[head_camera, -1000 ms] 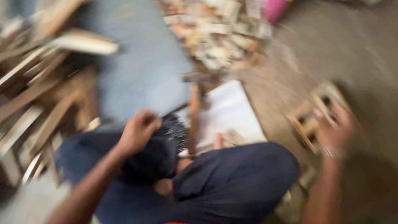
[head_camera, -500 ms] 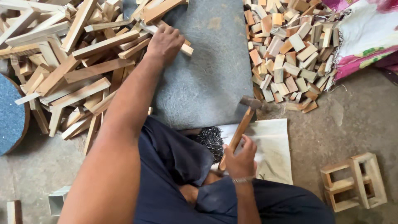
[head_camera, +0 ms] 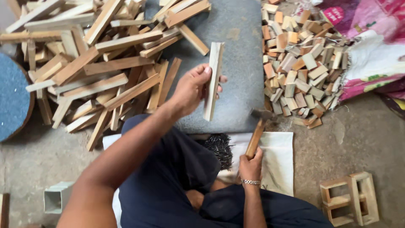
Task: The person assembles small rectangular wooden frames by hand, using a hammer to drive nails into the joints. They repeatedly pick up wood pieces, align them, hammer nails, and place completed frames aside.
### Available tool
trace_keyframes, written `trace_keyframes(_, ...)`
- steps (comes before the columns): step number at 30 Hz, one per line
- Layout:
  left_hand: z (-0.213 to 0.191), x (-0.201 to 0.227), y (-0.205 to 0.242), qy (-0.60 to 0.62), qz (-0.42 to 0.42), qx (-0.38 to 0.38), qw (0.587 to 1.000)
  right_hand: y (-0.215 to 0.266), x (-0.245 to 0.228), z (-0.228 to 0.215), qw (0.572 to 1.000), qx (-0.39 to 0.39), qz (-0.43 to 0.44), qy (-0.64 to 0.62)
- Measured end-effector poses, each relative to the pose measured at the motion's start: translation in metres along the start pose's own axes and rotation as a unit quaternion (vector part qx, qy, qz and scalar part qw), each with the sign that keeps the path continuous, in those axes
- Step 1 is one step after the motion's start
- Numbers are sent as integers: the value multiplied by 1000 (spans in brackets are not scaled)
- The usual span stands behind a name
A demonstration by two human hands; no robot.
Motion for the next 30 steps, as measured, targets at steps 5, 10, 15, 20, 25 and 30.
trace_keyframes(5, 1, -30, 31, 227, -15, -80, 971, 6, 6, 4, 988, -34, 120, -90)
trace_keyframes(10, 0, -40, 26, 254, -15, -122, 959, 6, -2, 5, 982, -12, 85, -169)
trace_keyframes(15, -2, -45, 14, 222, -22, -89, 971, 0, 1, 6, 981, -4, 92, -173)
trace_keyframes(20, -6, -53, 6, 179, 4, -76, 981, 3, 9, 8, 974, -8, 104, -201)
trace_keyframes(25, -9, -60, -7, 125, 24, -42, 991, -2, 6, 5, 974, -11, 87, -210)
trace_keyframes(30, -10, -60, -10, 87, 32, -36, 995, 1, 3, 7, 991, -40, 35, -125)
Point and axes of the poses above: each hand's wrist, its own y-axis away from the middle knuckle, its own z-axis out of the palm, x = y × z, the point moved 5 cm from there along -y, towards the middle knuckle, and after that the axes turned 7 degrees about -y, right-handed, at the moved point
